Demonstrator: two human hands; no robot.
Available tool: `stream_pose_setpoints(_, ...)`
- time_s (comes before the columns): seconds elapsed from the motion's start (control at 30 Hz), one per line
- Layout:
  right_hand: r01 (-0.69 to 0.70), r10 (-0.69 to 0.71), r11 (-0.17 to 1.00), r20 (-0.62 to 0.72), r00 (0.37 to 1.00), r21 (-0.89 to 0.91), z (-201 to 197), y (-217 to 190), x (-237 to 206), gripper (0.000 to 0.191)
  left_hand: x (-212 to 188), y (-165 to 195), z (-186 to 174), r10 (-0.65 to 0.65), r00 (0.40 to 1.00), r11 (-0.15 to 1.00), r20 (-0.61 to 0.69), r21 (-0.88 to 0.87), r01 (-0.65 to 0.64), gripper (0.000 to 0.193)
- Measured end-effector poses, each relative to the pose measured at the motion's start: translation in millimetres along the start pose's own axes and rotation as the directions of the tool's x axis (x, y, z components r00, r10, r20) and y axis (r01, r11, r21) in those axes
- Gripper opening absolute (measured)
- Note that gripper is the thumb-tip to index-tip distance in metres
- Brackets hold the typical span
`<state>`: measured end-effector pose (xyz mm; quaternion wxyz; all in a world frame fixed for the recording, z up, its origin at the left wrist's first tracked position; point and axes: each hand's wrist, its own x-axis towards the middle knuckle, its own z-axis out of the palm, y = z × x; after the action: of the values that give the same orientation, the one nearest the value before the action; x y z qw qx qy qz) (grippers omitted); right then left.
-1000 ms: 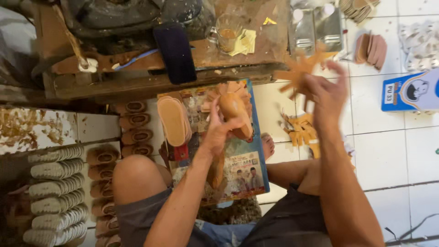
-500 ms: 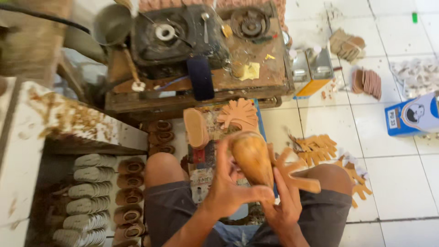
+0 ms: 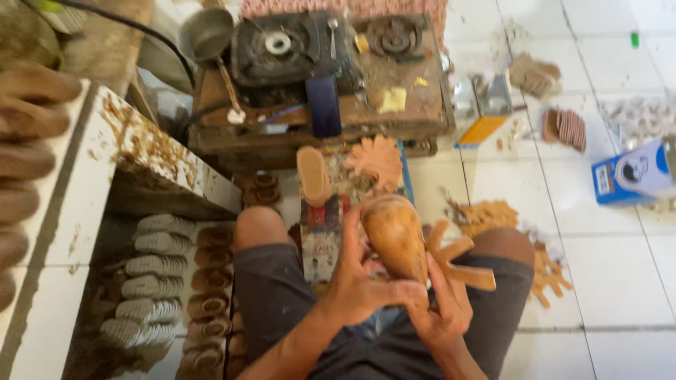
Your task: The person assembles slipper sandals by attaching a star-shaped upper to a sole. They pick up a sole, place the upper on it, and press the tabs into place. The person repeats this process for multiple units, handling each slipper individually.
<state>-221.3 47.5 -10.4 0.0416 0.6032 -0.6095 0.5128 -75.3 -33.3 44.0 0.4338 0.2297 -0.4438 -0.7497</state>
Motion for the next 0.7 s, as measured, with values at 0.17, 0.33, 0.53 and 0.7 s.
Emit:
stream_pose_setpoints(0.17, -0.079, 0.064, 0.993, 0.163, 0.985, 0.088, -10, -3, -7, 0.063, 2, -12, -11, 0.008, 0.996, 0.995, -0.086, -0.096, -0.016, 0.115)
stream_pose_setpoints(0.33, -0.757, 0.619, 0.522, 0.437, 0.653, 0.392, -16, 7, 9, 0.042, 3, -3, -36, -0.188, 0.955, 0.972, -0.228, -0.181, 0.148, 0.104)
stream_pose_setpoints(0.53, -0.251, 0.240, 0.968, 0.258, 0.936, 0.012, -15, 5, 30, 0.023, -17, -17, -32, -0.241, 0.964, 0.970, -0.108, -0.041, 0.238, 0.101)
stream_pose_setpoints(0.7, -0.034, -0.096, 0.953, 0.404, 0.910, 0.301, -9, -16, 34, 0.033, -40, -21, -42, -0.057, 0.991, 0.991, 0.122, 0.125, 0.042, 0.077)
